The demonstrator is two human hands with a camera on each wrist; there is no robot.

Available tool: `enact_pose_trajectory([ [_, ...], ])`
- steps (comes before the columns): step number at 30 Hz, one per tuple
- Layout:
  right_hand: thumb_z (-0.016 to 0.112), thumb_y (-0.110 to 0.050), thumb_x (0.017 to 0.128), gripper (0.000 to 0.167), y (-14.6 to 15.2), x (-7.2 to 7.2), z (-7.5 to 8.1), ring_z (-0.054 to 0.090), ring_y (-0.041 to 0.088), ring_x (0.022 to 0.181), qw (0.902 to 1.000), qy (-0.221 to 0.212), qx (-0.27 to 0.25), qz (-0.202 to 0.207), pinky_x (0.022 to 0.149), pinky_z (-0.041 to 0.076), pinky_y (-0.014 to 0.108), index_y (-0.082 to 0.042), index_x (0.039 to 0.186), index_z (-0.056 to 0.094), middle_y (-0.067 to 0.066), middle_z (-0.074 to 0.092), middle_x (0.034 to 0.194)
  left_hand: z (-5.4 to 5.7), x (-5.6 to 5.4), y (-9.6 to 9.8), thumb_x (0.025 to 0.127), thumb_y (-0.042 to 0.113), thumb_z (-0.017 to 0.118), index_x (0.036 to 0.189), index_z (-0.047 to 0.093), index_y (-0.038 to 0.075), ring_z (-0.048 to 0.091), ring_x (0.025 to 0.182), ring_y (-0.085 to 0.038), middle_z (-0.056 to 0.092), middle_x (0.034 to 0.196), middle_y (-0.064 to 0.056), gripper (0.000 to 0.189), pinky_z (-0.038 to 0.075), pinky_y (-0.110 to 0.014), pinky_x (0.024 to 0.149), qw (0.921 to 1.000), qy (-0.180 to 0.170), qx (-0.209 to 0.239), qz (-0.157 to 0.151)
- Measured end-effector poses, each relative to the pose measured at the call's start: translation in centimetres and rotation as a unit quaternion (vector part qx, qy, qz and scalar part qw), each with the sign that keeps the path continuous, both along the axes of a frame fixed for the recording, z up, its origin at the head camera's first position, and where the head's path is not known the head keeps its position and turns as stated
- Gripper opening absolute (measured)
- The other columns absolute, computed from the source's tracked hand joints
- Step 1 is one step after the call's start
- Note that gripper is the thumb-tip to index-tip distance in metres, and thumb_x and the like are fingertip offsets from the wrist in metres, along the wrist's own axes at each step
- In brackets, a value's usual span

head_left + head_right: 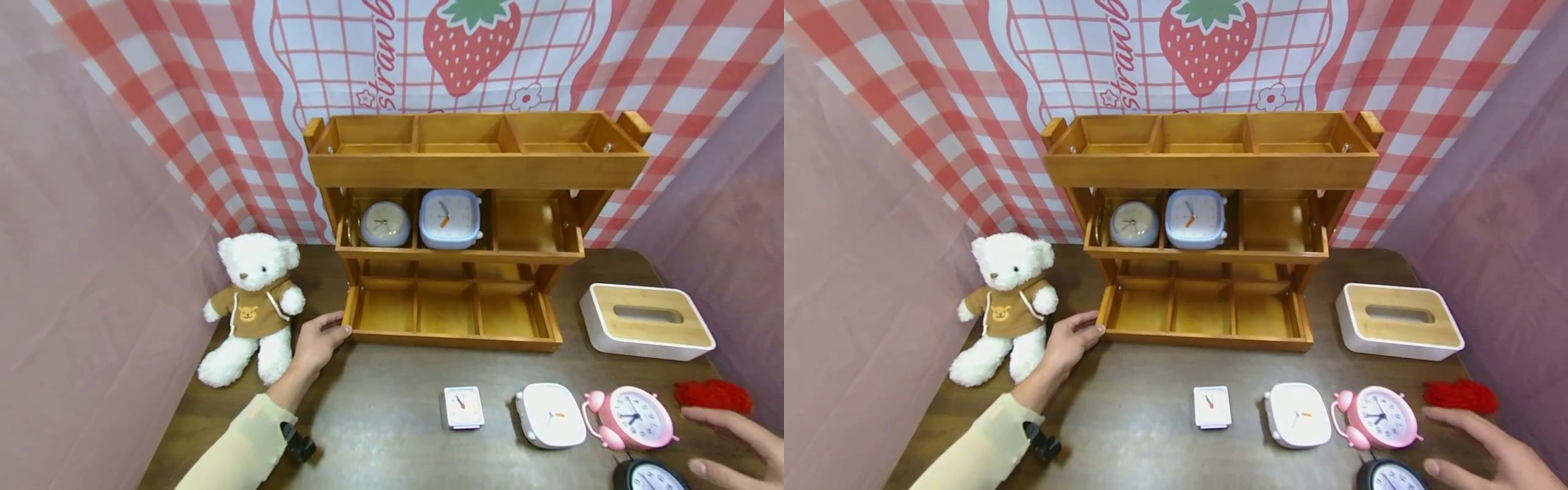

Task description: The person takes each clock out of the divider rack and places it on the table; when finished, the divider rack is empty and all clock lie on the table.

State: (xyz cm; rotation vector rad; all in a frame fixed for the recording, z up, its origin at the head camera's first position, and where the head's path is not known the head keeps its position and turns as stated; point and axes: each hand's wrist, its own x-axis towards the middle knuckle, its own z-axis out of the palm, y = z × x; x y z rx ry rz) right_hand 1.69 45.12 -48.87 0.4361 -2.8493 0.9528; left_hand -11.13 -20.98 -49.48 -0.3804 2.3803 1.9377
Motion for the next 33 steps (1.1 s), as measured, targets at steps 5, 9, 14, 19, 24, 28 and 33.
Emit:
enact_pose_trajectory([
  [5, 0.095, -0.005, 0.067, 0.064, -6.3, -2.3, 6.1, 0.043, -0.027, 0.104, 0.9946, 0.075, -0.016, -0.07, 0.082, 0.03, -0.005, -0.001, 0.123, 0.067, -0.043, 0.049, 0.116, -0.9, -0.3, 0.0, 0.094, 0.004, 0.072, 0.137, 0.06, -0.007, 0.065, 0.115, -0.029, 0.065, 0.13, -0.032, 0.046, 0.054, -0.02, 0.083, 1.0, 0.0, 0.003, 0.004],
  [9, 0.097, -0.022, 0.069, 0.066, -10.2, -4.1, 8.4, 0.038, -0.027, 0.104, 0.9918, 0.095, 0.009, -0.086, 0.08, 0.029, -0.001, -0.008, 0.126, 0.067, -0.032, 0.058, 0.119, -1.4, -0.6, 0.1, 0.093, 0.006, 0.073, 0.136, 0.062, -0.006, 0.066, 0.113, -0.028, 0.066, 0.129, -0.03, 0.046, 0.055, -0.022, 0.084, 0.9999, 0.009, 0.008, 0.006],
  [14, 0.099, -0.02, 0.065, 0.07, -15.4, -6.0, 9.7, 0.042, -0.022, 0.107, 0.99, 0.13, -0.022, -0.05, 0.088, 0.028, -0.002, -0.011, 0.127, 0.068, 0.01, 0.07, 0.117, -1.3, -0.5, 0.2, 0.093, 0.007, 0.073, 0.135, 0.063, -0.005, 0.066, 0.114, -0.029, 0.066, 0.129, -0.029, 0.045, 0.055, -0.023, 0.085, 0.9999, 0.01, 0.001, 0.007],
  [19, 0.099, -0.016, 0.064, 0.072, -19.7, -8.1, 10.9, 0.051, -0.01, 0.105, 0.9837, 0.167, -0.059, -0.034, 0.092, 0.032, 0.0, -0.01, 0.128, 0.067, 0.006, 0.069, 0.116, -1.2, -0.3, 0.0, 0.093, 0.006, 0.073, 0.135, 0.062, -0.008, 0.065, 0.116, -0.03, 0.064, 0.131, -0.031, 0.045, 0.054, -0.022, 0.084, 0.9999, 0.015, -0.003, 0.003],
  [24, 0.097, -0.021, 0.067, 0.073, -23.3, -10.0, 12.9, 0.058, 0.014, 0.109, 0.9796, 0.175, -0.085, -0.05, 0.093, 0.034, 0.009, -0.009, 0.131, 0.064, 0.008, 0.068, 0.12, -1.0, -0.3, -0.2, 0.093, 0.005, 0.073, 0.134, 0.064, -0.005, 0.065, 0.116, -0.031, 0.066, 0.131, -0.029, 0.044, 0.054, -0.022, 0.085, 0.9999, 0.013, -0.002, 0.006],
  [28, 0.096, -0.023, 0.069, 0.074, -26.0, -11.5, 13.8, 0.059, 0.025, 0.108, 0.9766, 0.184, -0.102, -0.042, 0.089, 0.038, 0.016, -0.007, 0.133, 0.062, 0.01, 0.067, 0.119, -1.1, -0.3, -0.4, 0.092, 0.004, 0.073, 0.133, 0.064, -0.006, 0.065, 0.115, -0.031, 0.066, 0.129, -0.029, 0.043, 0.054, -0.024, 0.085, 0.9998, 0.015, -0.008, 0.009],
  [33, 0.096, -0.023, 0.071, 0.075, -28.7, -13.6, 14.1, 0.061, 0.027, 0.113, 0.9674, 0.218, -0.127, -0.018, 0.094, 0.044, 0.026, -0.007, 0.135, 0.061, 0.009, 0.065, 0.124, -1.3, -0.3, -0.4, 0.093, 0.004, 0.072, 0.134, 0.064, -0.007, 0.065, 0.115, -0.03, 0.066, 0.129, -0.029, 0.043, 0.054, -0.021, 0.084, 0.9998, 0.018, -0.005, 0.005],
])
